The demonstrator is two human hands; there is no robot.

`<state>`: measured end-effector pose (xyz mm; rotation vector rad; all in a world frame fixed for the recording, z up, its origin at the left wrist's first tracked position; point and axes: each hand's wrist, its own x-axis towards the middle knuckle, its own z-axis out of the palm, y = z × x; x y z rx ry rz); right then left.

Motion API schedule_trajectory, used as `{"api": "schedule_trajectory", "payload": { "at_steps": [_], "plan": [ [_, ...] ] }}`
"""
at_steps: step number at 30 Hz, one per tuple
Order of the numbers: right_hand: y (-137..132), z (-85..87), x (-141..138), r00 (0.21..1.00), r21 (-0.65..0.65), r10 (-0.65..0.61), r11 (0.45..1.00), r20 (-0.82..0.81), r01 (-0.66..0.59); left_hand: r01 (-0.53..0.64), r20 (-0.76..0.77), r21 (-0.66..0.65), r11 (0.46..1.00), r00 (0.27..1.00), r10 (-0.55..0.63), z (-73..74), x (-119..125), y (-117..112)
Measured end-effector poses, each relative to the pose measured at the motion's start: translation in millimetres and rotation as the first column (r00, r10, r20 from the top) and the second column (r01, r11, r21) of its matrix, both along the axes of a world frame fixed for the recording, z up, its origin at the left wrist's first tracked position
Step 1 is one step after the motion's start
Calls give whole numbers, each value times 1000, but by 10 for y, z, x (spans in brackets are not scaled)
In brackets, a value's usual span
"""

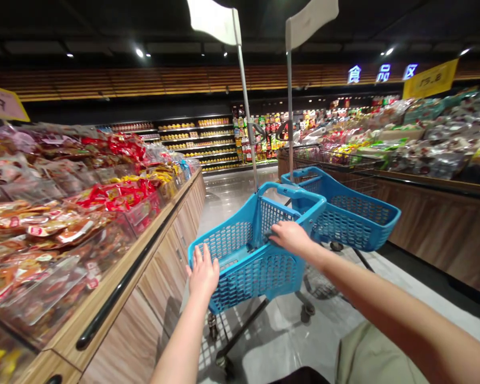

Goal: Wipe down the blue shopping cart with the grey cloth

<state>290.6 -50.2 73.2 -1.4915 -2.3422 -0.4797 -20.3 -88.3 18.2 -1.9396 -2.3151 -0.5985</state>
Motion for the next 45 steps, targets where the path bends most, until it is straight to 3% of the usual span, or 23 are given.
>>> {"api": "schedule_trajectory", "payload": {
  "at_steps": [4, 7, 10, 13, 17, 20, 24, 29, 32, 36, 42, 45],
  "plan": [
    [163, 230, 712, 994, 87, -88, 992, -67, 94, 16, 99, 30, 999, 995, -19, -27, 28, 23],
    [191, 243, 827, 983, 134, -144, 978, -114, 159, 18, 245, 99, 995, 969, -42, -79, 65, 47],
    [145, 99, 546, 980, 156, -155, 972, -128, 174, 24, 332, 147, 989, 940, -72, -107, 107, 51],
    [16, -150, 35, 990, 135, -93, 985, -110, 107, 26, 335, 140, 990, 939, -72, -96, 159, 37],
    [-187, -470, -622, 983, 135, 42, 991, -176, -19, 4, 216, 106, 994, 976, -27, -59, 193, 31],
    [-238, -530, -794, 984, 140, 125, 984, -130, -106, -30, 92, 71, 997, 995, 23, -41, 134, 52],
    [-131, -343, -405, 985, 117, 169, 978, 29, -172, -42, 58, 24, 999, 997, 41, -35, -26, 91],
    [46, -79, 474, 999, 182, 8, 983, -34, -2, -21, 65, 12, 1000, 998, 20, -55, -87, 118],
    [87, -36, 656, 994, 210, -78, 973, -71, 92, 3, 79, 27, 1000, 997, -5, -66, -1, 101],
    [39, -101, 321, 984, 189, -138, 969, -112, 157, 3, 127, 47, 999, 992, -9, -53, 151, 51],
    [-234, -366, -583, 989, 98, 39, 995, -145, -25, -35, 136, 55, 998, 990, 28, -33, 219, 32],
    [-272, -443, -747, 990, 106, 117, 989, -85, -108, -46, 69, 29, 999, 997, 44, -33, 148, 50]
  ]
}}
